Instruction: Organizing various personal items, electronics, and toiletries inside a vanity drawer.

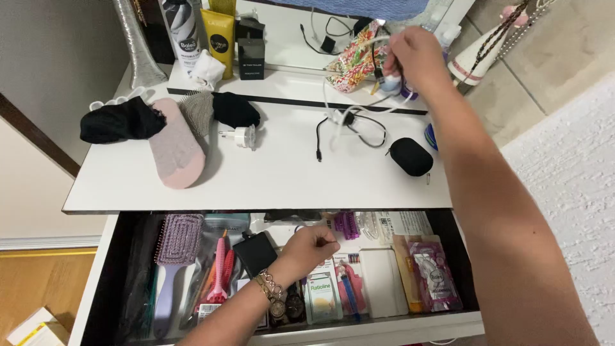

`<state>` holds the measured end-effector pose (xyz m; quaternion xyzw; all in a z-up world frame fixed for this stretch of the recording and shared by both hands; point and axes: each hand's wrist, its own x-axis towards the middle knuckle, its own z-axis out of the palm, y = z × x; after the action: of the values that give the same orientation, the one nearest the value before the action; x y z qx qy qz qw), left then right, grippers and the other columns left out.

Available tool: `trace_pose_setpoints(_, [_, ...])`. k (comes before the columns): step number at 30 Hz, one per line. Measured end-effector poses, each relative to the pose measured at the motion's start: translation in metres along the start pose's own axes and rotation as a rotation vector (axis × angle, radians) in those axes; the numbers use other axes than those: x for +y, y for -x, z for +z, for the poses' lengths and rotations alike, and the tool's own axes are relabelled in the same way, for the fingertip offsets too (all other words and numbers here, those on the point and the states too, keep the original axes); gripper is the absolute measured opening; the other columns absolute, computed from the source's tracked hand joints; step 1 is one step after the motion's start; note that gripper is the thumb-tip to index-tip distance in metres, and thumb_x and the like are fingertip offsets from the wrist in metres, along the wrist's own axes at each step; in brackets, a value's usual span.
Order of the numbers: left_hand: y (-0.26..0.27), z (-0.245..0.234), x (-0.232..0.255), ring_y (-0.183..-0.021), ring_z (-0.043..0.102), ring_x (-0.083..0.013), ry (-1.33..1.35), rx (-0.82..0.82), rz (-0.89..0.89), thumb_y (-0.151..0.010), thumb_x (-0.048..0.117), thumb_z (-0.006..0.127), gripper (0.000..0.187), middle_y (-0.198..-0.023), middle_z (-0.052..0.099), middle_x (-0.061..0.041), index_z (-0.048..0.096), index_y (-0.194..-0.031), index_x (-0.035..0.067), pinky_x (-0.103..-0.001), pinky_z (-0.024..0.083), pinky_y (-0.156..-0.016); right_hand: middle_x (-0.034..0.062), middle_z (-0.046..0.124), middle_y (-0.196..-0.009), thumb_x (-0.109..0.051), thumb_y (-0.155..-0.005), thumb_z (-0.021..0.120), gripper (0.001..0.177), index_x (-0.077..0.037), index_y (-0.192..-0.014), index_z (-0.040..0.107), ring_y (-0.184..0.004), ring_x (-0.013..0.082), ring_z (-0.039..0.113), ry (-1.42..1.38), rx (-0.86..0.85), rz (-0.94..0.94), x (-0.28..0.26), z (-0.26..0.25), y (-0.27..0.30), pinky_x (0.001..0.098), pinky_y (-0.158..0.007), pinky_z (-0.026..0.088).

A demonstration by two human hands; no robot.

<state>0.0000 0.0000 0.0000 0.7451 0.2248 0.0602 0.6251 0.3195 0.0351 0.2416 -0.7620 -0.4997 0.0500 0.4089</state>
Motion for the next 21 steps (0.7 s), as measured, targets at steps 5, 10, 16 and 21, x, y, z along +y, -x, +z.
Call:
trace_pose_setpoints(5, [-0.002,-0.005,0.001,-0.061,0.061,-0.0106,0.088,0.007,0.001,-0.098,0.019,0.071,0.021,-0.076,0.062,0.003,0.064,-0.079,0.015,-0.027,0.043,-0.057,0.0041,0.063,-0.081,-0.016,-0.114,0.045,0.021,-0.01,-0.099,0.058,-0.069,0.0154,0.065,-0.25,0.013,-0.004,-0.022,-0.012,-0.011,0.025,-0.063,0.052])
trace_pose_setpoints(10, [0.007,-0.016,0.022,-0.066,0.066,-0.0116,0.074,0.007,-0.057,-0.098,0.023,0.071,0.023,-0.096,0.073,-0.001,0.062,-0.079,0.016,-0.026,0.048,-0.058,0.0058,0.065,-0.087,-0.013,-0.115,0.046,0.019,-0.01,-0.1,0.057,-0.074,0.016,0.066,-0.346,-0.051,-0.133,-0.04,-0.019,-0.014,0.0251,-0.067,0.051])
trace_pose_setpoints(16, [0.003,-0.026,0.018,-0.064,0.067,-0.0106,0.167,0.038,0.002,-0.099,0.018,0.072,0.016,-0.077,0.067,0.001,0.066,-0.085,0.014,-0.024,0.05,-0.053,0.0032,0.068,-0.096,-0.011,-0.117,0.043,0.021,-0.008,-0.109,0.062,-0.086,0.0113,0.067,-0.206,-0.067,-0.16,-0.064,-0.031,-0.007,0.0216,-0.08,0.055])
trace_pose_setpoints(21, [0.012,-0.06,0.053,-0.071,0.063,-0.0093,0.301,0.262,-0.068,-0.1,0.009,0.066,0.01,-0.091,0.073,-0.003,0.072,-0.093,0.009,-0.017,0.057,-0.066,0.003,0.068,-0.093,-0.018,-0.117,0.046,0.021,-0.011,-0.108,0.064,-0.084,0.0119,0.066,-0.343,-0.159,-0.217,-0.069,-0.039,-0.008,0.0225,-0.083,0.056])
